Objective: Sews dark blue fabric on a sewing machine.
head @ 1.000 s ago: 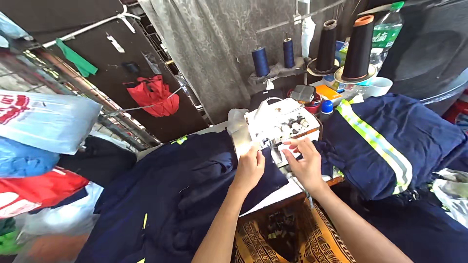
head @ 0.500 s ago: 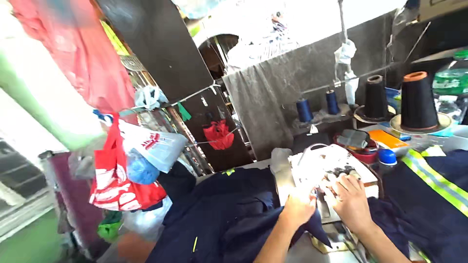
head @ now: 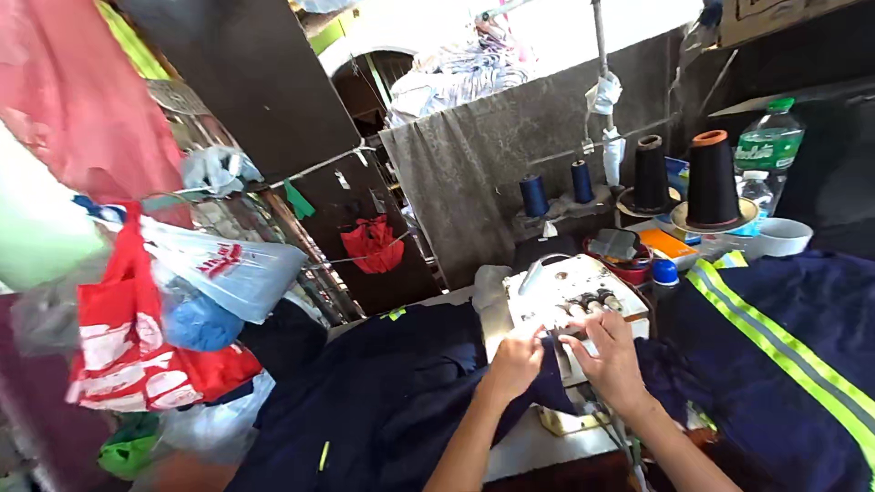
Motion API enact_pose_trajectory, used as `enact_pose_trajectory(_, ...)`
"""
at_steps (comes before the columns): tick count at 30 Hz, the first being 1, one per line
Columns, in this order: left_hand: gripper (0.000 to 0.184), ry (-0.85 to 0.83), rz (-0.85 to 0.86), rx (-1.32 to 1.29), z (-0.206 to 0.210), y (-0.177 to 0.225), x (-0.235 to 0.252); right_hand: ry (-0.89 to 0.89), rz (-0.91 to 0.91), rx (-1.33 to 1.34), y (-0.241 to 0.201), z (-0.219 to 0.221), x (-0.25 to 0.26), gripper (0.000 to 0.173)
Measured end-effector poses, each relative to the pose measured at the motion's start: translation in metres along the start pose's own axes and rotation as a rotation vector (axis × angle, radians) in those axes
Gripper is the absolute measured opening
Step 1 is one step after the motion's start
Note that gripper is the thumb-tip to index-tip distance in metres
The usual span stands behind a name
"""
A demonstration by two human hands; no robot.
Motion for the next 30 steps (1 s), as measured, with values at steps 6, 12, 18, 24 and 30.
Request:
enact_pose_trajectory(6, 0.050, -0.080, 0.022, -0.321, -0.021, 0.006, -0.040, -0.420, 0.622, 0.496, -0.013, 0.004, -0.053, 0.046)
enact_pose_trajectory(12, 0.060, -0.139, 0.062, -0.390, -0.027, 0.006, -0.059, -0.339, 0.901, 0.744, -0.029, 0.004, -0.069, 0.009)
enact_pose_trajectory(18, 0.025, -0.013, 0.026, -0.217, -0.042, -0.030, -0.097, 0.066, 0.835, 0.797, -0.017, -0.017, -0.073, 0.016)
enact_pose_trajectory(24, 0.032, 0.210, -0.094, 0.039, -0.113, -0.084, -0.120, -0.043, 0.877, 0.593, -0.003, -0.010, -0.094, 0.011)
enact_pose_trajectory(30, 0.028, 0.393, -0.169, 0.444, -0.118, -0.072, -0.057, -0.261, 1.129, 0.661, -0.026, 0.042, -0.105, 0.006)
Point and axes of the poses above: each hand's wrist, its own x-axis towards the middle knuckle, its own z-axis out of the palm, y = z × x, the point moved 7 cm from there along x, towards the middle knuckle, and after that the axes turned 12 degrees about y, right-handed, at the moved point
